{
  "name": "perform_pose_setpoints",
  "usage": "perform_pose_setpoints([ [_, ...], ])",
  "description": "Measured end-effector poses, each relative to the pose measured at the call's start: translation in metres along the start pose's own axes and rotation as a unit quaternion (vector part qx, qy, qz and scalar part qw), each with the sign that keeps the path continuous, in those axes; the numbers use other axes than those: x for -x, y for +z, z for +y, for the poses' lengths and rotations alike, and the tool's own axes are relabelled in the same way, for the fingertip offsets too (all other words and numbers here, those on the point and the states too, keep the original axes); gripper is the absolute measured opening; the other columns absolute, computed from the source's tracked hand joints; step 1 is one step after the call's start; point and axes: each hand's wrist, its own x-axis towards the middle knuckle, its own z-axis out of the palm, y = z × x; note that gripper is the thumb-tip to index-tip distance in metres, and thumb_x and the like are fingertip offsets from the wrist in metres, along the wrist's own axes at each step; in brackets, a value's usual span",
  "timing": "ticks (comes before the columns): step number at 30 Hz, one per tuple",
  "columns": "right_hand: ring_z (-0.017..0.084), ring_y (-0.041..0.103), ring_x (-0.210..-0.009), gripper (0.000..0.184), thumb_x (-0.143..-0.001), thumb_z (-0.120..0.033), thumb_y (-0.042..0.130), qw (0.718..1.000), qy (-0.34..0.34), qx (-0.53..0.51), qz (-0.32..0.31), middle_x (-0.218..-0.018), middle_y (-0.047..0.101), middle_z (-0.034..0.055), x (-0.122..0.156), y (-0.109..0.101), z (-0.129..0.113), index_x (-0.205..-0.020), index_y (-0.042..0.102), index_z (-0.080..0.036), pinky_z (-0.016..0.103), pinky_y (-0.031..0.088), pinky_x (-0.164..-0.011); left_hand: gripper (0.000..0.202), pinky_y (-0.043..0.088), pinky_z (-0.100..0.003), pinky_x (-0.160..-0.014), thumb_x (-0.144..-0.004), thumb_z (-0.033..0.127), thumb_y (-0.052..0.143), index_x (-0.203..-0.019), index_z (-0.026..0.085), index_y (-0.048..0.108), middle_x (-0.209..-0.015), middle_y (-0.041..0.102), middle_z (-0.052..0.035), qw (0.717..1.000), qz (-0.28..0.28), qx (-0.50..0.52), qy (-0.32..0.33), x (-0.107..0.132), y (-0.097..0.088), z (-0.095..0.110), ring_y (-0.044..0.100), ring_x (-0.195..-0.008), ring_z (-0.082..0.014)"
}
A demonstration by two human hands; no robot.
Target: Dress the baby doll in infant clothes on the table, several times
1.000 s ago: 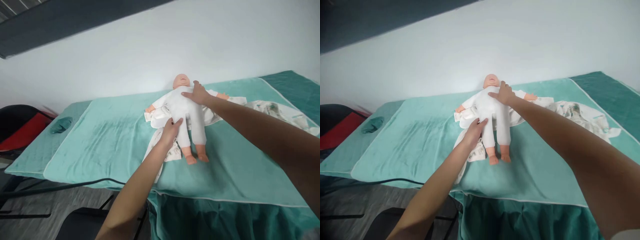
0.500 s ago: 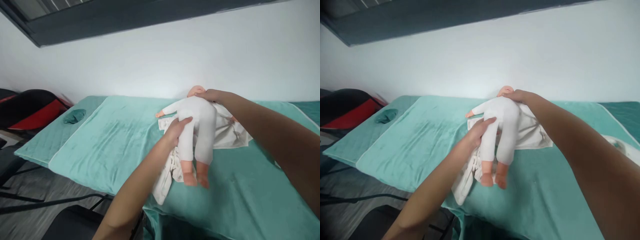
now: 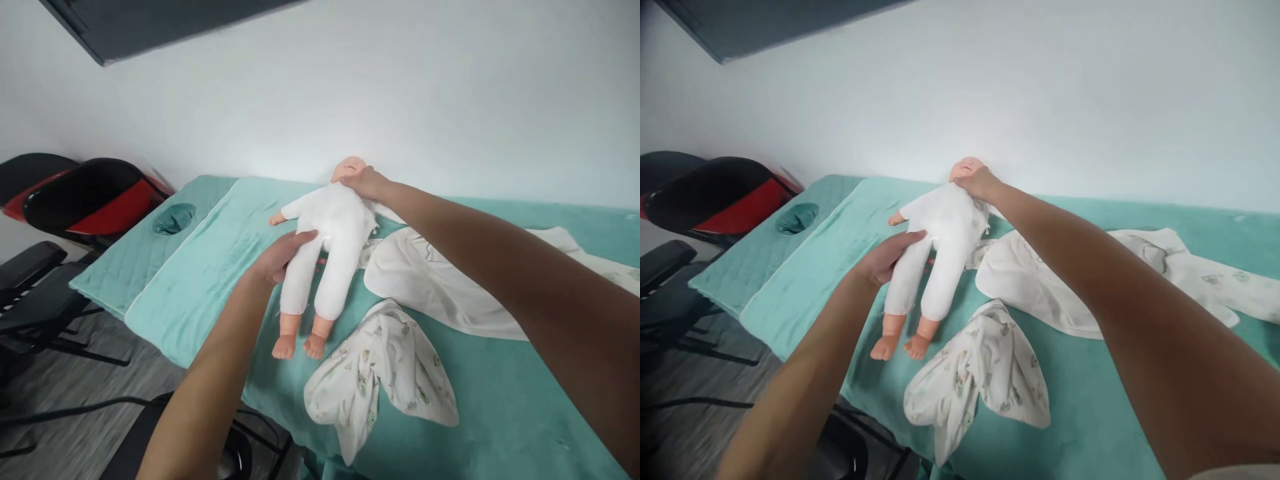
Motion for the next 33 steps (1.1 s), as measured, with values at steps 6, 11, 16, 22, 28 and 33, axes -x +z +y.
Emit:
perform_pose_setpoints([
  [6,0.035,0.051,-0.14,0.075,-0.088,-0.051,0.071,0.999,0.009,-0.007,-0.035,-0.153,0.051,0.0218,0.002,0.018,-0.005,-0.145,0.046,-0.009,0.049,0.037,-0.12,0.047,0.061,-0.038,-0.065,-0.087,0.043,0.071,-0.124,0.015,0.063,-0.109,0.076,-0.0141,1.0,0.014,-0.027,0.009,-0.002,-0.019,-0.013,0.073,-0.072,-0.0217],
  [11,0.032,0.063,-0.123,0.063,-0.097,-0.068,0.048,0.998,0.014,0.032,-0.045,-0.134,0.067,0.0179,0.03,-0.023,0.04,-0.13,0.058,-0.015,0.047,0.045,-0.111,0.05,0.06,-0.044,-0.087,-0.084,0.048,0.072,-0.12,0.014,0.066,-0.118,0.073,-0.0161,0.986,0.123,-0.09,0.062,0.01,-0.013,-0.02,0.072,-0.095,-0.0261],
  [16,0.021,0.07,-0.084,0.059,-0.105,-0.057,0.023,0.977,0.151,0.15,-0.001,-0.105,0.074,0.0144,0.077,-0.1,0.109,-0.094,0.064,-0.016,0.033,0.053,-0.079,0.035,0.053,-0.039,-0.102,-0.089,0.043,0.066,-0.116,0.02,0.065,-0.12,0.07,-0.0088,0.873,0.333,-0.136,0.329,0.061,0.021,-0.045,0.066,-0.114,-0.0214],
  [22,0.028,0.066,-0.096,0.04,-0.087,-0.059,0.061,0.928,0.138,0.334,-0.093,-0.106,0.074,0.0104,0.145,-0.148,0.135,-0.094,0.068,-0.021,0.035,0.046,-0.077,0.066,0.052,-0.044,-0.104,-0.081,0.051,0.075,-0.138,0.022,0.059,-0.137,0.066,-0.0119,0.914,0.045,-0.366,0.172,0.107,0.096,-0.103,0.063,-0.124,-0.0302],
  [28,0.028,0.064,-0.105,0.031,-0.094,-0.039,0.051,0.911,-0.033,0.397,-0.109,-0.122,0.072,0.0088,0.219,-0.149,0.089,-0.116,0.065,-0.023,0.033,0.041,-0.075,0.032,0.054,-0.041,-0.095,-0.09,0.034,0.065,-0.118,0.02,0.068,-0.111,0.071,-0.0076,0.851,-0.023,-0.466,0.242,0.115,0.144,-0.108,0.067,-0.103,-0.0258],
  [33,0.02,0.064,-0.089,0.023,-0.098,-0.03,0.047,0.891,-0.211,0.371,-0.153,-0.111,0.07,0.0064,0.303,-0.164,0.034,-0.108,0.067,-0.022,0.029,0.034,-0.066,0.02,0.042,-0.047,-0.113,-0.087,0.021,0.063,-0.107,0.02,0.066,-0.146,0.053,-0.0136,0.683,0.015,-0.548,0.482,0.131,0.191,-0.097,0.047,-0.138,-0.0308],
])
